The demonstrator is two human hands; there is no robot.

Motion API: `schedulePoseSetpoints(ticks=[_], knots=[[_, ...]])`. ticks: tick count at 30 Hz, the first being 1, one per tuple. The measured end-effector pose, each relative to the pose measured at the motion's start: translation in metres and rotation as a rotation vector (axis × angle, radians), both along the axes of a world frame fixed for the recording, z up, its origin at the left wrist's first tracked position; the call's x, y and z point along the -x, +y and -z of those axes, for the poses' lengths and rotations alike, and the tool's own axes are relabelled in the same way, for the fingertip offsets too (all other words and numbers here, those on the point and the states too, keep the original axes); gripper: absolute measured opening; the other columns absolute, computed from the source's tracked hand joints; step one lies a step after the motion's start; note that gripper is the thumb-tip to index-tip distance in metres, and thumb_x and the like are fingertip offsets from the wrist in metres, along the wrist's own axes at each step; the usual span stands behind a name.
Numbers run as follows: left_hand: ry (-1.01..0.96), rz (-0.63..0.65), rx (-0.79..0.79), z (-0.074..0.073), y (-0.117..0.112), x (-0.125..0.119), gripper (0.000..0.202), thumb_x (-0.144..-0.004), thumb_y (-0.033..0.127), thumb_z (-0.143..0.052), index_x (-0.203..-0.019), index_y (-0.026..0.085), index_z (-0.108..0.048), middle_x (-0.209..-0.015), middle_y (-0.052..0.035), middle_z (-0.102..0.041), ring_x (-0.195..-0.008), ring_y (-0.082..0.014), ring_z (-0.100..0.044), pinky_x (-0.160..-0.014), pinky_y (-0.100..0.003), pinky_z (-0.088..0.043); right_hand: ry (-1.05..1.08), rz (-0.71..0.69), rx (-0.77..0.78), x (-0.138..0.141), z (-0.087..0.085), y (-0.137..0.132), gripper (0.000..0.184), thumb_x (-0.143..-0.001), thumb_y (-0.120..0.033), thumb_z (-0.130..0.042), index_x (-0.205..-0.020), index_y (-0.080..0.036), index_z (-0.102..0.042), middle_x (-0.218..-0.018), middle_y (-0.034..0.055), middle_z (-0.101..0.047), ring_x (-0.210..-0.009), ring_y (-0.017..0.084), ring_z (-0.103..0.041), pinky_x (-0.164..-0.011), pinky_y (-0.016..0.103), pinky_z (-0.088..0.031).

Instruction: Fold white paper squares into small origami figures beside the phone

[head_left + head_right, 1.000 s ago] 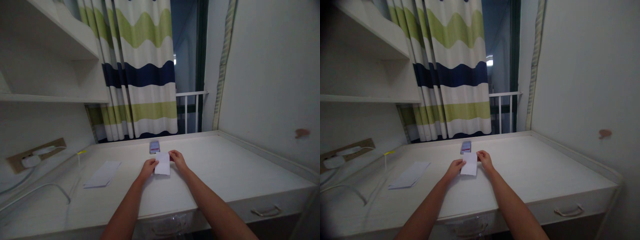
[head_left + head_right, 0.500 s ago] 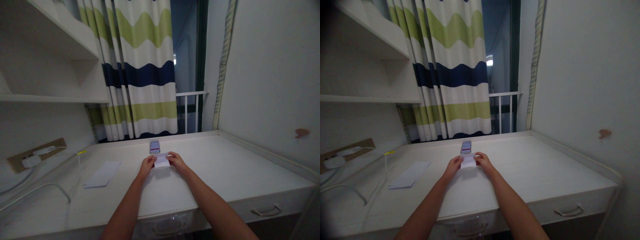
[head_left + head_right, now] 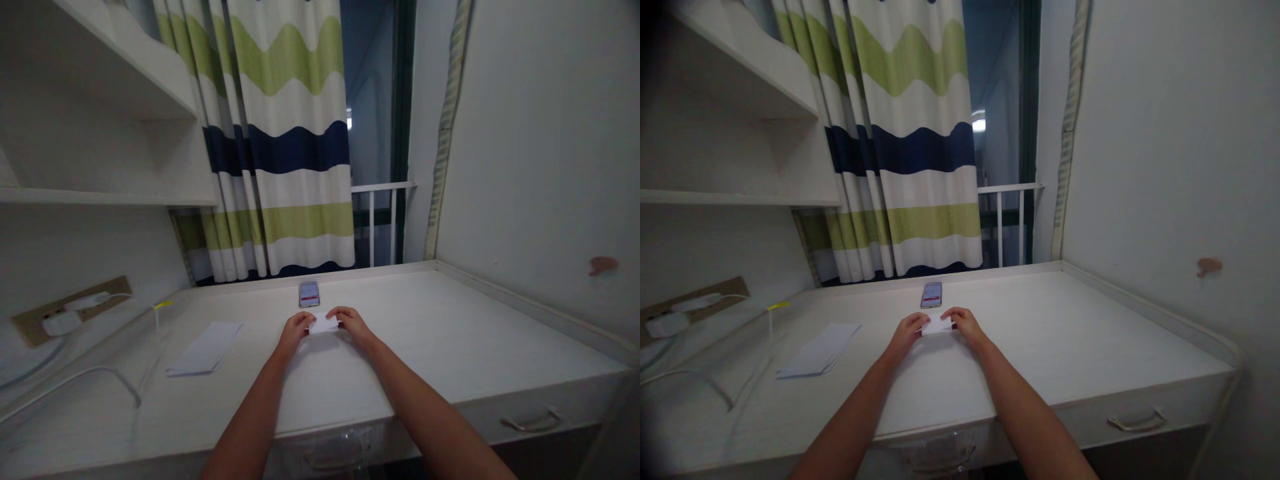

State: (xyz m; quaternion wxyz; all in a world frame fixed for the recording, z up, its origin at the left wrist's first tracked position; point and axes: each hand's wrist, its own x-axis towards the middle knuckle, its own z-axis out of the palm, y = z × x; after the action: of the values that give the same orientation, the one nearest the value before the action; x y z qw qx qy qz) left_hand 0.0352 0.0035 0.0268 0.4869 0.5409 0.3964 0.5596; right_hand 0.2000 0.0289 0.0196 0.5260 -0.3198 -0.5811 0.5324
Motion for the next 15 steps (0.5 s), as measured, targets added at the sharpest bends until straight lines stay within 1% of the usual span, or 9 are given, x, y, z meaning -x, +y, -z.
schedulePoseSetpoints(ticks=[4, 6, 8, 9, 12, 15], knots=[[0.072, -0.035, -0.003, 0.0003, 0.0001, -0.0001, 0.029, -0.053, 0.029, -0.066, -0.076, 0.016, -0.055, -0.074, -0.0011, -0.055, -0.064, -0.0122, -0.053, -0.052, -0.022, -0.044, -0.020, -0.018, -0.047, -0.0003, -0.0043, -0.0040, 0.016, -0.060, -0.026, -0.053, -0.065, -0.016, -0.064, -0.064, 0.0005, -0.058, -0.059, 0.010, -0.050, -0.053, 0.021, -0.039], [0.077, -0.050, -0.014, 0.0004, 0.0007, 0.0005, 0.034, -0.054, 0.029, -0.066, -0.083, 0.017, -0.054, -0.077, -0.0020, -0.055, -0.066, -0.0131, -0.054, -0.053, -0.023, -0.045, 0.009, -0.002, -0.033, 0.0001, -0.0050, -0.0043, 0.022, -0.060, -0.030, -0.057, -0.077, -0.018, -0.064, -0.060, -0.0014, -0.056, -0.055, 0.010, -0.050, -0.051, 0.021, -0.039], [0.080, -0.051, -0.022, 0.0007, 0.0015, 0.0013, 0.040, -0.055, 0.029, -0.066, -0.092, 0.018, -0.053, -0.077, -0.0020, -0.056, -0.066, -0.0136, -0.056, -0.053, -0.023, -0.046, 0.025, 0.022, -0.003, 0.0007, -0.0037, -0.0027, 0.033, -0.058, -0.032, -0.063, -0.087, -0.019, -0.061, -0.053, -0.0041, -0.053, -0.050, 0.009, -0.049, -0.048, 0.021, -0.040], [0.081, -0.045, -0.024, 0.0009, 0.0020, 0.0017, 0.044, -0.055, 0.029, -0.066, -0.095, 0.018, -0.051, -0.077, -0.0018, -0.056, -0.066, -0.0138, -0.057, -0.053, -0.023, -0.046, 0.027, 0.030, 0.012, 0.0011, -0.0025, -0.0015, 0.036, -0.056, -0.033, -0.065, -0.088, -0.018, -0.060, -0.051, -0.0047, -0.052, -0.048, 0.009, -0.048, -0.048, 0.022, -0.040], [0.080, -0.040, -0.018, 0.0016, 0.0027, 0.0023, 0.052, -0.054, 0.028, -0.068, -0.102, 0.020, -0.049, -0.077, -0.0014, -0.057, -0.065, -0.0141, -0.058, -0.052, -0.023, -0.046, 0.028, 0.022, 0.031, 0.0022, 0.0017, 0.0019, 0.034, -0.050, -0.035, -0.070, -0.076, -0.014, -0.060, -0.050, -0.0030, -0.053, -0.047, 0.010, -0.050, -0.048, 0.023, -0.042], [0.052, -0.022, 0.018, 0.0032, 0.0031, 0.0017, 0.051, -0.055, 0.029, -0.069, -0.101, 0.019, -0.051, -0.079, -0.0031, -0.059, -0.069, -0.0152, -0.059, -0.054, -0.023, -0.047, 0.040, 0.003, 0.015, 0.0029, 0.0043, 0.0028, 0.034, -0.050, -0.037, -0.070, -0.071, -0.014, -0.061, -0.053, -0.0009, -0.057, -0.049, 0.011, -0.052, -0.049, 0.024, -0.042]])
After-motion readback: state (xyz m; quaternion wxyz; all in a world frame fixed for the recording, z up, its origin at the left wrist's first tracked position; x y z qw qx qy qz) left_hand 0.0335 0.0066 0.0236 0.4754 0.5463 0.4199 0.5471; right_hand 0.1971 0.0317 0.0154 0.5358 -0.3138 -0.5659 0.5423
